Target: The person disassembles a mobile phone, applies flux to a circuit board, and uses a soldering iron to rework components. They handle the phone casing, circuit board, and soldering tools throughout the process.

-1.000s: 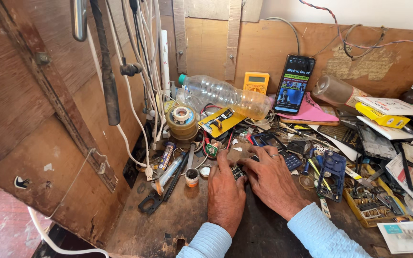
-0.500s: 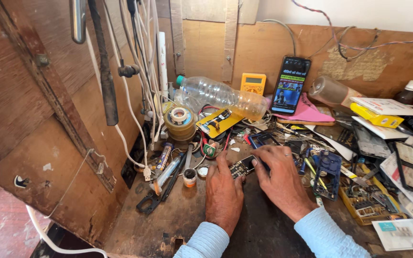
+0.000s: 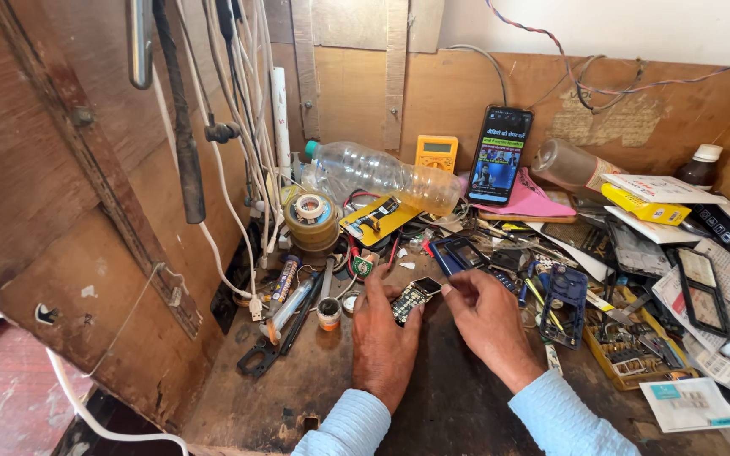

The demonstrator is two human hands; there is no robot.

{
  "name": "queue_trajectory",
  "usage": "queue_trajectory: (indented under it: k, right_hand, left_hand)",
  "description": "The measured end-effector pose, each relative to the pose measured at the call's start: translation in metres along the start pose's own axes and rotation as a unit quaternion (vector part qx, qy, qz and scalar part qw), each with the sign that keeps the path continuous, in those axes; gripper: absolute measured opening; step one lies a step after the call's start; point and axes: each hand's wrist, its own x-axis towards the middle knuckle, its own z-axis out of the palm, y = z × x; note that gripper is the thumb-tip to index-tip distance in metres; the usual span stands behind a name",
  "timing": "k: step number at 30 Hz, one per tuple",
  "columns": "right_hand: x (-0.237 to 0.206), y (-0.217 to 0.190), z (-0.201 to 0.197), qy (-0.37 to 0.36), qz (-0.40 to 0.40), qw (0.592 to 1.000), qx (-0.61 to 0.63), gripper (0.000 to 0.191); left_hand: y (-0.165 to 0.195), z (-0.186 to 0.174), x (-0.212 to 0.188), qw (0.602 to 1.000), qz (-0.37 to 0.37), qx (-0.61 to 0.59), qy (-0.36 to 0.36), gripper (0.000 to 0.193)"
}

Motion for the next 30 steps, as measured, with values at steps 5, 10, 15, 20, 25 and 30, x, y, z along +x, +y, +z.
queue_trajectory:
  k: [5, 10, 15, 20, 25, 30]
  right_hand:
    - [0.001, -0.003, -0.001, -0.106, 0.221, 0.953, 0.176, 0.045]
    - [0.004, -0.008, -0.009, -0.195, 0.284, 0.868, 0.358, 0.042]
    - [0.009, -0.005, -0.004, -0.17, 0.318, 0.823, 0.44, 0.023]
    - [0.008, 0.004, 0.004, -0.123, 0.317, 0.841, 0.42, 0.017]
    - [0.008, 0.007, 0.011, -0.098, 0.299, 0.856, 0.41, 0.016]
    - [0.009, 0.01, 0.017, -0.096, 0.283, 0.868, 0.397, 0.02]
  left_hand:
    - [0.005, -0.003, -0.001, 1.0, -0.022, -0.019, 0.002, 0.067]
    - [0.012, -0.001, -0.006, 0.999, 0.022, -0.039, 0.011, 0.065]
    - [0.014, -0.004, -0.011, 0.994, 0.102, -0.029, 0.016, 0.065]
    - [0.011, -0.006, -0.01, 0.995, 0.087, -0.039, -0.005, 0.066]
    - [-0.001, 0.005, 0.009, 0.994, 0.027, -0.101, 0.01, 0.053]
    - [-0.017, 0.024, 0.042, 0.986, -0.096, -0.135, -0.024, 0.04]
